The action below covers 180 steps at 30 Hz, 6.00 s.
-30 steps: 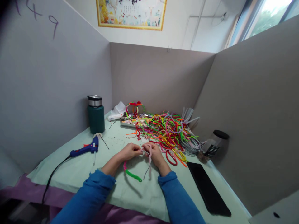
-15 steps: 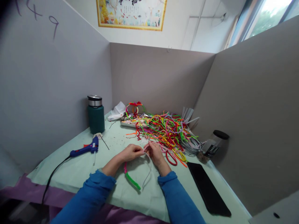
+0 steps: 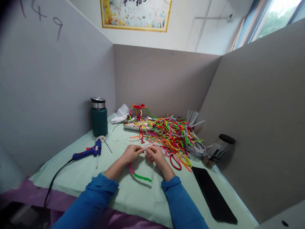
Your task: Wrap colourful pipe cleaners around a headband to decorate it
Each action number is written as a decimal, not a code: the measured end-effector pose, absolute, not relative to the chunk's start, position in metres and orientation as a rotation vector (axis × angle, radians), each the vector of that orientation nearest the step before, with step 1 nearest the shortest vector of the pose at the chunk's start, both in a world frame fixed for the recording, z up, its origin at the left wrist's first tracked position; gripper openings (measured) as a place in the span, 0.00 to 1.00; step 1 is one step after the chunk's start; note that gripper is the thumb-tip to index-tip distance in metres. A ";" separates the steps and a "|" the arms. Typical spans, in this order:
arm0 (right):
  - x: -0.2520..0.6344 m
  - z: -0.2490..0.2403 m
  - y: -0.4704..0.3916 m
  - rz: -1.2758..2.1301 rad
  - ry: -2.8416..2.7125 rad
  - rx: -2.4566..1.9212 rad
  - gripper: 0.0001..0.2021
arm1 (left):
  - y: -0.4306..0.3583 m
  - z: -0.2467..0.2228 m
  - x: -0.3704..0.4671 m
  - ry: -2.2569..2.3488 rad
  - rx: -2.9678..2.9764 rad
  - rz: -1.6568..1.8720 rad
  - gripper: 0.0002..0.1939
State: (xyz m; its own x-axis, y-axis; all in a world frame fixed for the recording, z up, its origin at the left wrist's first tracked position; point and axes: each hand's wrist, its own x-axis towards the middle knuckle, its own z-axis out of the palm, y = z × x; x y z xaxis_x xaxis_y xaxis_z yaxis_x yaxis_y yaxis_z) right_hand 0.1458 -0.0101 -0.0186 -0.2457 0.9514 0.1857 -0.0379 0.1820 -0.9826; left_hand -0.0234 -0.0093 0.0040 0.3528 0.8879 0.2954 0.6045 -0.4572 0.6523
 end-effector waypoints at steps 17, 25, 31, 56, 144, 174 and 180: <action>0.144 -0.026 -0.009 1.139 -1.418 -1.016 0.11 | -0.002 -0.004 -0.024 1.180 1.867 0.830 0.17; 0.141 -0.025 -0.010 1.048 -1.455 -1.023 0.10 | -0.004 -0.003 -0.021 1.278 2.078 0.884 0.14; 0.139 -0.019 -0.013 1.145 -1.463 -0.988 0.11 | -0.005 0.001 -0.020 1.242 2.009 0.903 0.14; 0.149 -0.019 -0.009 1.130 -1.297 -0.951 0.13 | -0.017 0.009 -0.017 0.966 2.130 0.911 0.17; 0.147 -0.019 -0.008 1.031 -1.240 -0.960 0.18 | -0.018 0.005 -0.015 0.989 2.240 0.854 0.12; 0.147 -0.011 -0.021 1.343 -1.453 -0.863 0.17 | -0.007 -0.002 -0.016 1.127 2.133 1.066 0.15; 0.148 -0.010 -0.021 1.372 -1.447 -0.833 0.18 | -0.007 -0.004 -0.017 1.115 2.183 1.089 0.15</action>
